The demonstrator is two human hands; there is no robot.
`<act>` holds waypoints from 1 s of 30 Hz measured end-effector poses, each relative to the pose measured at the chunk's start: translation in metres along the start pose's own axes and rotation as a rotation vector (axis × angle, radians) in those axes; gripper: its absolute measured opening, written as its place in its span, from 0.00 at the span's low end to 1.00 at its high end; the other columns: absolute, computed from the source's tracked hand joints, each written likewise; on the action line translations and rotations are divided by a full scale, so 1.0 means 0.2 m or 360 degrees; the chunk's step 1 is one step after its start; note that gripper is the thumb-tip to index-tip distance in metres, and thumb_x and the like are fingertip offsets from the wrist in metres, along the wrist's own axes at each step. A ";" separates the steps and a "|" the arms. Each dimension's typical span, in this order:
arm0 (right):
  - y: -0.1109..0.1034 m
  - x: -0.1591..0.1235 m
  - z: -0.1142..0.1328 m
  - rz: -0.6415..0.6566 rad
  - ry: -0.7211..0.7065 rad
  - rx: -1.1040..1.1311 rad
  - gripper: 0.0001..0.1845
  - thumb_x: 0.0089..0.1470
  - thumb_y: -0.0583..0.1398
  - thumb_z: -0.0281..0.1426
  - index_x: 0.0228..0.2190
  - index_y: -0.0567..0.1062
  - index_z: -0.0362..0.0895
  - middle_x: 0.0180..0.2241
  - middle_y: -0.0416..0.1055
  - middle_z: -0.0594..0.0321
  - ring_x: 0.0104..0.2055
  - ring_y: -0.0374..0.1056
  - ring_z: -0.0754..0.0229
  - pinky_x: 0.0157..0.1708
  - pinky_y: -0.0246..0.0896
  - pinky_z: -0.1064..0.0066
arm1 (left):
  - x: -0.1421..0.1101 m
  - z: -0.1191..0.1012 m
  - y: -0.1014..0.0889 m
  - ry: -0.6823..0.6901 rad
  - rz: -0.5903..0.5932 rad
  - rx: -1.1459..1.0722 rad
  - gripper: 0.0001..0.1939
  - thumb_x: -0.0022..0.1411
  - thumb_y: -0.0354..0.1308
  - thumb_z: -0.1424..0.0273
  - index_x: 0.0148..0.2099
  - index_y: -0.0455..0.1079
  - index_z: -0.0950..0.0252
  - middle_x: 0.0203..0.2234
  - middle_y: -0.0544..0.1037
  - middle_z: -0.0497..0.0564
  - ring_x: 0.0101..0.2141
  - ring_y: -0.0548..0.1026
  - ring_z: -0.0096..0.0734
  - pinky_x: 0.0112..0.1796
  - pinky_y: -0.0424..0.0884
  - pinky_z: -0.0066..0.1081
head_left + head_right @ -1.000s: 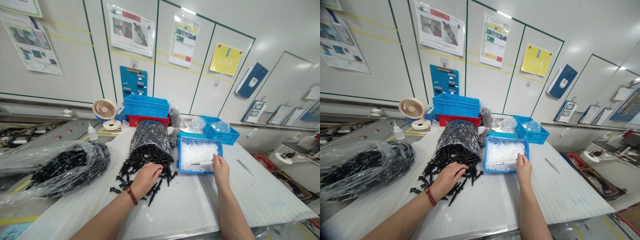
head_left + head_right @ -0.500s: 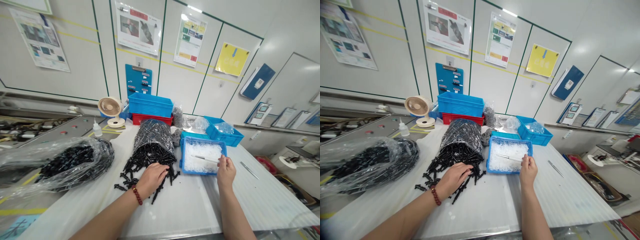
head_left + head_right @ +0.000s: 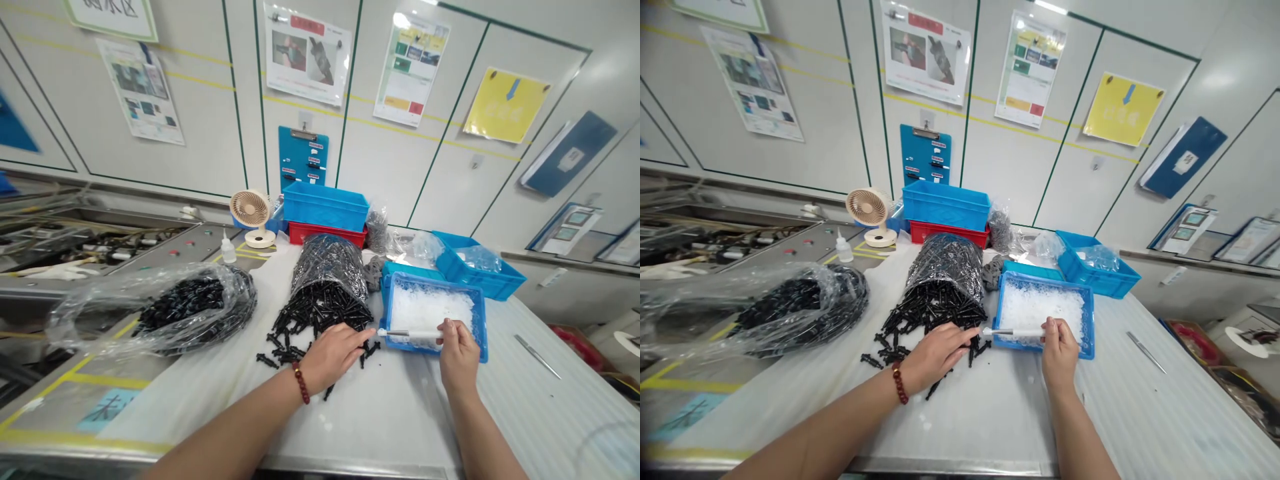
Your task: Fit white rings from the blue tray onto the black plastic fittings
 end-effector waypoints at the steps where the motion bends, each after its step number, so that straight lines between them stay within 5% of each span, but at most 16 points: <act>1: 0.01 -0.01 0.01 0.0025 -0.0021 -0.0010 0.27 0.48 0.51 0.55 0.19 0.66 0.44 0.18 0.61 0.67 0.19 0.57 0.65 0.21 0.50 0.73 | 0.00 0.00 0.00 -0.0007 0.0020 -0.0012 0.18 0.65 0.46 0.72 0.56 0.57 0.64 0.34 0.74 0.50 0.35 0.68 0.34 0.40 0.65 0.34; 11: -0.03 0.02 -0.02 -0.0091 0.0023 0.0001 0.28 0.47 0.50 0.56 0.19 0.65 0.44 0.17 0.60 0.67 0.19 0.57 0.64 0.20 0.50 0.72 | -0.01 0.00 -0.01 -0.0015 -0.0021 -0.0098 0.20 0.65 0.46 0.72 0.58 0.53 0.63 0.36 0.73 0.51 0.38 0.67 0.34 0.42 0.64 0.34; 21: 0.03 -0.01 -0.01 0.0092 -0.0044 0.0026 0.27 0.48 0.51 0.55 0.19 0.65 0.44 0.15 0.59 0.68 0.18 0.56 0.65 0.19 0.49 0.73 | -0.01 -0.03 0.01 0.0034 0.0110 -0.0014 0.20 0.62 0.49 0.72 0.56 0.56 0.61 0.34 0.72 0.50 0.36 0.67 0.35 0.38 0.65 0.34; 30: 0.07 -0.03 0.02 0.0203 -0.0129 0.0016 0.26 0.50 0.51 0.53 0.18 0.64 0.44 0.14 0.58 0.69 0.17 0.56 0.65 0.19 0.49 0.73 | -0.02 0.01 0.02 -0.0199 -0.0016 -0.0513 0.18 0.62 0.49 0.72 0.54 0.59 0.65 0.32 0.75 0.48 0.36 0.70 0.29 0.42 0.65 0.29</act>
Point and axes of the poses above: each hand's wrist, its own x-axis towards the middle knuckle, its own y-axis out of the palm, z = x × y, the point moved 6 cm from there along x, towards the middle knuckle
